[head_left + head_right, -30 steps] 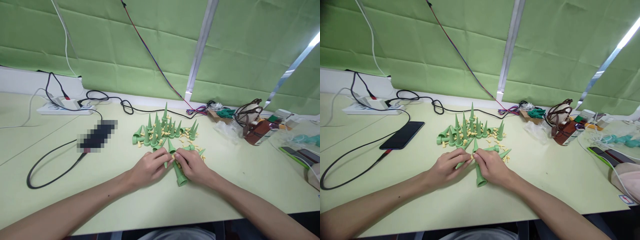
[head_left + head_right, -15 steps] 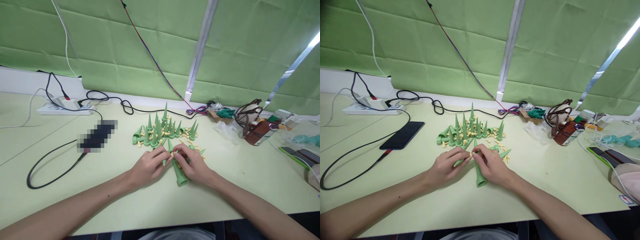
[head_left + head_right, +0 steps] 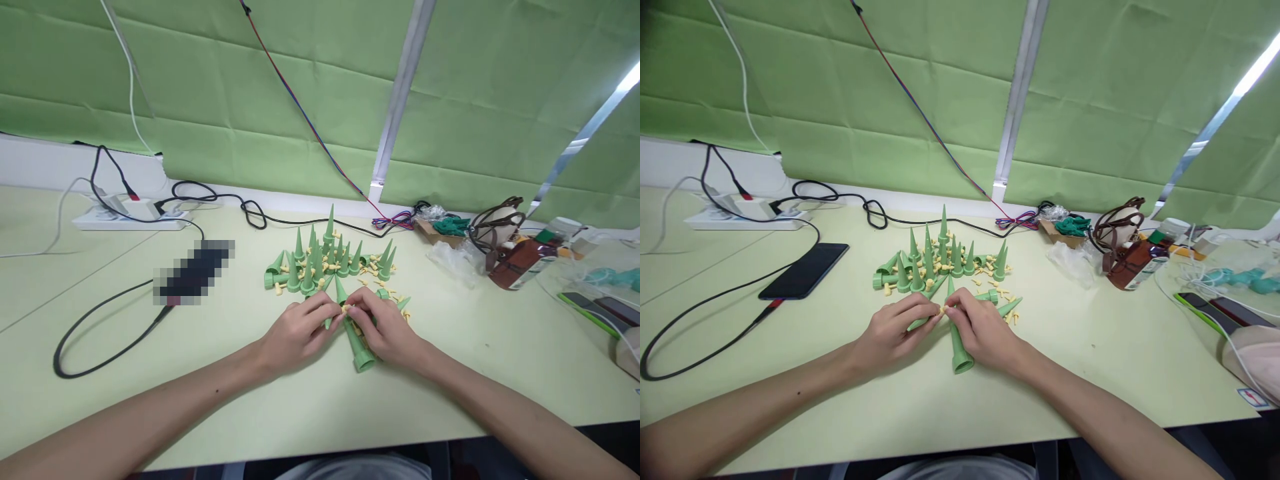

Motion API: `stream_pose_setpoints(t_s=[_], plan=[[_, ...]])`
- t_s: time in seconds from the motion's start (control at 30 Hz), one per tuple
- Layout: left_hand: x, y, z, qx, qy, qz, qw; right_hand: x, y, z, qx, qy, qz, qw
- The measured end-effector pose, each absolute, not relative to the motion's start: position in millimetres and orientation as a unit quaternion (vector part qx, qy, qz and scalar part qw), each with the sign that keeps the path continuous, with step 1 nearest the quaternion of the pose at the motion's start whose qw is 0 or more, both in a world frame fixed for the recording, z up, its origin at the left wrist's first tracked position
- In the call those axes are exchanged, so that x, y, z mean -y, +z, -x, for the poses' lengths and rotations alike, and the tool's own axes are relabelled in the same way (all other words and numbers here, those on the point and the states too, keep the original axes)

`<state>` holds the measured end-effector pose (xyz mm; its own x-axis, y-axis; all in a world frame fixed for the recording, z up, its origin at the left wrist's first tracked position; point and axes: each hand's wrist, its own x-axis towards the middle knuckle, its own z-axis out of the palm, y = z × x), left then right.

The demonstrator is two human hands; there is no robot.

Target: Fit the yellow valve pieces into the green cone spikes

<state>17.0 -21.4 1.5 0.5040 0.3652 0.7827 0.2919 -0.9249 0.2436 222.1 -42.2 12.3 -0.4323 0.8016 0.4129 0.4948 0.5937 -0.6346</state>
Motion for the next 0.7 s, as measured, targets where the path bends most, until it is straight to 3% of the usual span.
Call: stream_pose_setpoints(t_s=[0.7], plan=[[22.0, 1.8, -16.0, -0.182, 0.45, -0.873, 0.048, 42.6, 14.7, -221.2, 0.821, 0.208, 0.407, 0.342]])
